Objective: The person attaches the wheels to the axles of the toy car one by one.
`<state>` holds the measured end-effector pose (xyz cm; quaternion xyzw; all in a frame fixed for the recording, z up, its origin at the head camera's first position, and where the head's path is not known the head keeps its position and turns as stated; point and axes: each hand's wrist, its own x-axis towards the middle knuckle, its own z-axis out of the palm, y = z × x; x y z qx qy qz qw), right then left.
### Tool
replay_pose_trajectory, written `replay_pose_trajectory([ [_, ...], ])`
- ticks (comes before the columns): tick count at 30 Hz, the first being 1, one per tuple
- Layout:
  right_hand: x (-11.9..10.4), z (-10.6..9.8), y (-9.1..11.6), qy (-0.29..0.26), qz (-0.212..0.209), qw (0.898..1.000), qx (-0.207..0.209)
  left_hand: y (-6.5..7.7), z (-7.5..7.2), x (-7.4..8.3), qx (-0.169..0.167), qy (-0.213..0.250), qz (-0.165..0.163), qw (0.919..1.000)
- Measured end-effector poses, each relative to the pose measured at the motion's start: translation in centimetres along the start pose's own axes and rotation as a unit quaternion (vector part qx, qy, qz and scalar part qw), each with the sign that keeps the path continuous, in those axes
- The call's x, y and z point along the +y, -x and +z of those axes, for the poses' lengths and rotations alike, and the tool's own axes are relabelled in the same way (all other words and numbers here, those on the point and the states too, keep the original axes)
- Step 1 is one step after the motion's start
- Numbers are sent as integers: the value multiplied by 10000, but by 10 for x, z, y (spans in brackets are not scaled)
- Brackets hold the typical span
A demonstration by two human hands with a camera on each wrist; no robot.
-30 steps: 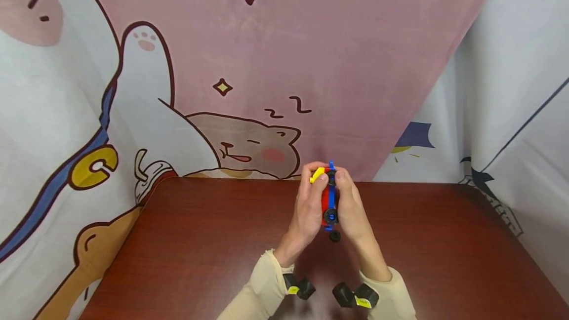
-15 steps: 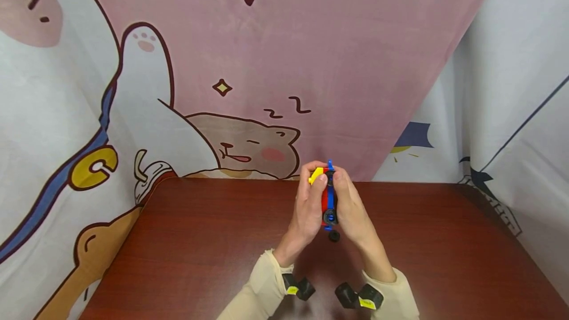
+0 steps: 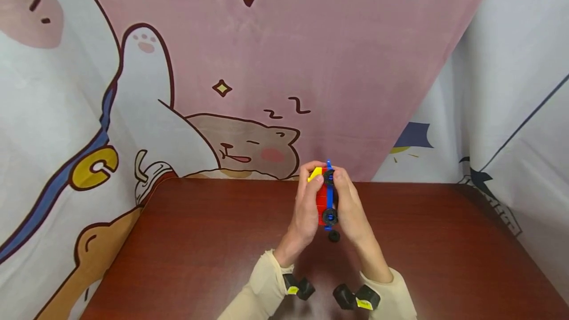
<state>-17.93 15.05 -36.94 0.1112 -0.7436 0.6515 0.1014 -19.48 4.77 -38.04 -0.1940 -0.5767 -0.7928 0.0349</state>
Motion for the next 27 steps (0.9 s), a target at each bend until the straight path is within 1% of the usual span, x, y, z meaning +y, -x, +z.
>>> replay_pose_trajectory([
  [4,-1,1,1,-71,29,10000,-2,-1,-1,-1,10,296,130,9995],
  [6,-1,0,1,-65,22,10000,-18,-1,-1,-1,28,449,140,9989],
  [8,-1,-2,1,-123,24,9999,-25,-2,-1,-2,41,549,76,9985],
  [11,0,-6,-1,-37,-24,9999,104,-3,-2,-1,66,483,-8,9988],
  [15,1,-13,-3,268,2,9987,426,-4,-4,0,137,324,-104,9993],
  [19,3,-15,-4,486,109,9975,497,-6,-8,0,228,192,-129,9995],
  [21,3,-15,-4,673,121,9969,393,-6,-9,0,361,149,-85,9992],
  [23,3,-16,-3,1031,88,9944,203,-7,-9,0,525,157,-46,9985],
  [25,2,-16,-1,1469,55,9891,-47,-8,-9,0,678,209,-41,9975],
  [27,1,-17,0,1905,-13,9813,-291,-8,-9,1,784,232,-33,9966],
])
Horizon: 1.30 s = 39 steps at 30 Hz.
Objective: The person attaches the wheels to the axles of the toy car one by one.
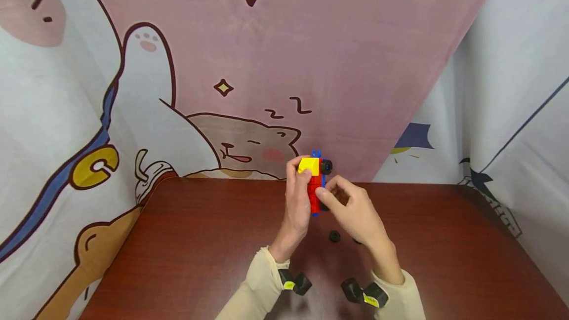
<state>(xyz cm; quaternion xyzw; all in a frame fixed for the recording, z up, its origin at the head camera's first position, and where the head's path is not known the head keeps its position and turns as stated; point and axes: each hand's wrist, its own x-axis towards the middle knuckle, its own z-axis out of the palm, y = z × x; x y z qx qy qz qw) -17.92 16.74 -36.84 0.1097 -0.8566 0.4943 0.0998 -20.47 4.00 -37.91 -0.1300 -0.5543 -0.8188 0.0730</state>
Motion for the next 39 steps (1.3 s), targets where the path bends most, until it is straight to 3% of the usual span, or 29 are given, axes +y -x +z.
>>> replay_pose_trajectory([
  [6,-1,0,2,814,-11,9965,-210,-1,0,1,30,66,5,10000],
  [12,-3,1,2,1267,98,9913,-349,-1,0,3,-123,144,-7,9998],
  [17,-3,5,1,1129,59,9935,-136,-1,0,3,-237,-64,-123,9996],
  [24,-2,3,0,349,228,9991,102,3,-2,4,-224,-522,-163,9983],
  [28,0,1,0,-15,14,9995,325,2,0,4,-272,-669,-238,9971],
  [33,2,-1,-1,2,-231,9992,332,2,2,3,-445,-748,-243,9959],
  [39,5,-3,-1,326,-403,9984,229,2,3,2,-276,-519,-48,9983],
])
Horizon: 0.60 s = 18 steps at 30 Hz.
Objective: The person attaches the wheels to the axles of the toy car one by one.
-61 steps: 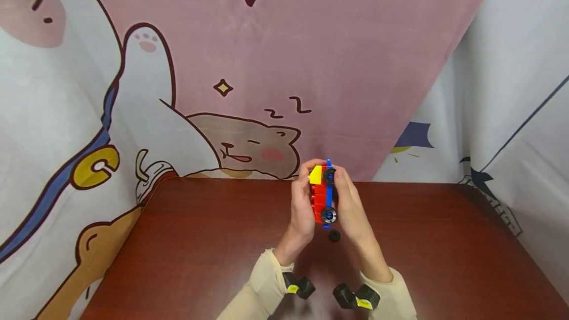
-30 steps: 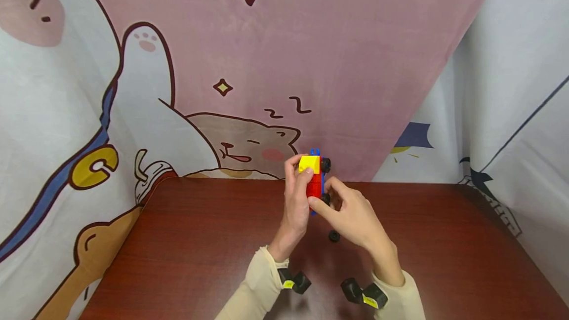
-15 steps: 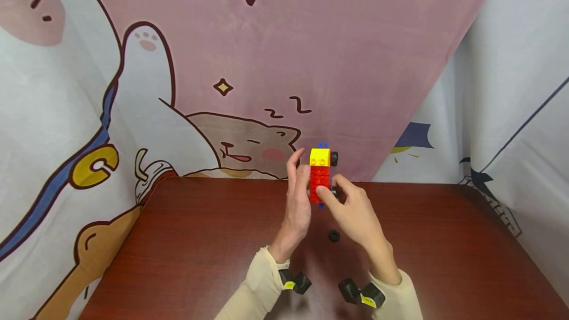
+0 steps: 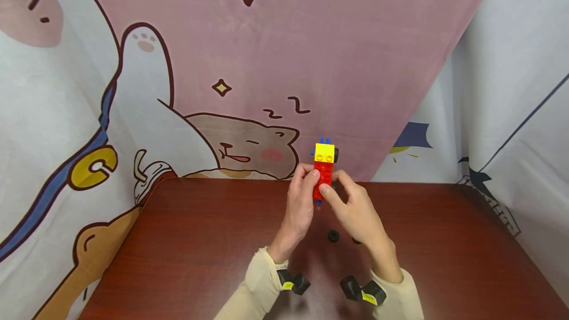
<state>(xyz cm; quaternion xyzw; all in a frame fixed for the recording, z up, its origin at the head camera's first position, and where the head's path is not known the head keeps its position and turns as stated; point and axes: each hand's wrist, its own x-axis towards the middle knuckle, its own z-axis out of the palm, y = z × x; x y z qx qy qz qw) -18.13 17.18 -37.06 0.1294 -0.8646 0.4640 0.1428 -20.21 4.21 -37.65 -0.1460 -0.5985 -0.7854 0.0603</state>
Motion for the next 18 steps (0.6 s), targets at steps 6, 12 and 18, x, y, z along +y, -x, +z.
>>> replay_pose_trajectory([
  [6,0,-3,1,429,-247,9982,339,-1,-2,0,141,133,58,9998],
  [12,-4,-4,3,1041,-329,9936,292,-3,-5,3,76,276,96,9995],
  [18,-4,-1,3,1296,-307,9909,189,-3,-8,3,58,191,102,9997],
])
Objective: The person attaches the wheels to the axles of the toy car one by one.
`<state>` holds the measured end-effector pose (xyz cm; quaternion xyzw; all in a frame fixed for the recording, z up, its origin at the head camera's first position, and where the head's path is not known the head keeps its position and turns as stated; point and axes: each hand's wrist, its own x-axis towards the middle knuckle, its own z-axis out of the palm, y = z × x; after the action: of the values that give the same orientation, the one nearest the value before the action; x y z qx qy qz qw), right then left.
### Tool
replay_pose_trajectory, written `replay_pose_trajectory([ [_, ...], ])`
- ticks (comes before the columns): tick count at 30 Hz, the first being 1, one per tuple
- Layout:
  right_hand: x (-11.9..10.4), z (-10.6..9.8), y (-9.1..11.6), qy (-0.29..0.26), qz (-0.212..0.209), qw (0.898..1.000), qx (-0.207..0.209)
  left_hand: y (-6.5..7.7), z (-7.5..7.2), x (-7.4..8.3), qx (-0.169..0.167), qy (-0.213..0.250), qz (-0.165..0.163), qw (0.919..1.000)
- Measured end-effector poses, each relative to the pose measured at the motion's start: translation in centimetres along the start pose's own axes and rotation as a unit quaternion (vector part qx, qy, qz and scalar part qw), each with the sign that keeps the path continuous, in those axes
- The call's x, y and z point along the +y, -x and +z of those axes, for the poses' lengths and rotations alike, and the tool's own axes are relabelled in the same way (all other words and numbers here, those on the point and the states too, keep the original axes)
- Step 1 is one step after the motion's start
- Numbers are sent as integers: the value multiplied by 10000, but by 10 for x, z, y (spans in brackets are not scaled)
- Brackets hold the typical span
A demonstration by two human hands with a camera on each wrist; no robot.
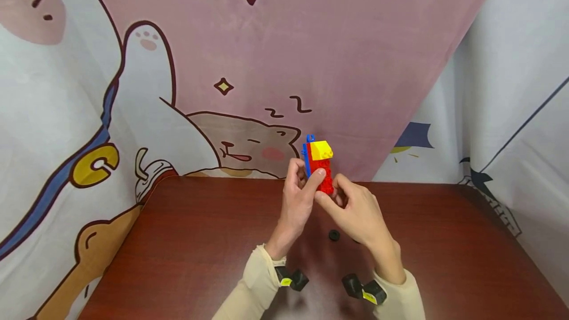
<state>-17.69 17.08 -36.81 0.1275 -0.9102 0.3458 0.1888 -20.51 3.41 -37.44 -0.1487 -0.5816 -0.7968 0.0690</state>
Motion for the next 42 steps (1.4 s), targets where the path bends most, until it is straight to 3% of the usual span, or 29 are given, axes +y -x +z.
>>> replay_pose_trajectory([
  [5,1,1,0,-236,152,9996,-102,0,-2,0,-64,-188,0,9998],
  [12,4,-3,-1,-1578,343,9867,-189,-3,-4,2,77,-147,-134,9998],
  [16,4,-5,0,-1966,457,9790,-296,-3,-6,4,-322,-264,-329,9986],
  [19,4,-5,0,-2034,482,9769,-443,-2,-6,5,-701,-241,-517,9959],
  [22,5,-4,-1,-2086,433,9755,-550,-2,-5,5,-865,-162,-629,9941],
  [28,6,-2,-1,-2255,410,9703,-779,0,-4,5,-762,21,-748,9943],
  [34,10,-3,0,-2317,299,9708,-547,-1,-7,6,-561,443,-688,9951],
  [38,30,-6,2,-2485,537,9667,-294,-3,-11,7,-508,562,-555,9956],
  [42,62,-6,13,-2029,1109,9720,-406,-3,-11,7,-639,560,-473,9953],
])
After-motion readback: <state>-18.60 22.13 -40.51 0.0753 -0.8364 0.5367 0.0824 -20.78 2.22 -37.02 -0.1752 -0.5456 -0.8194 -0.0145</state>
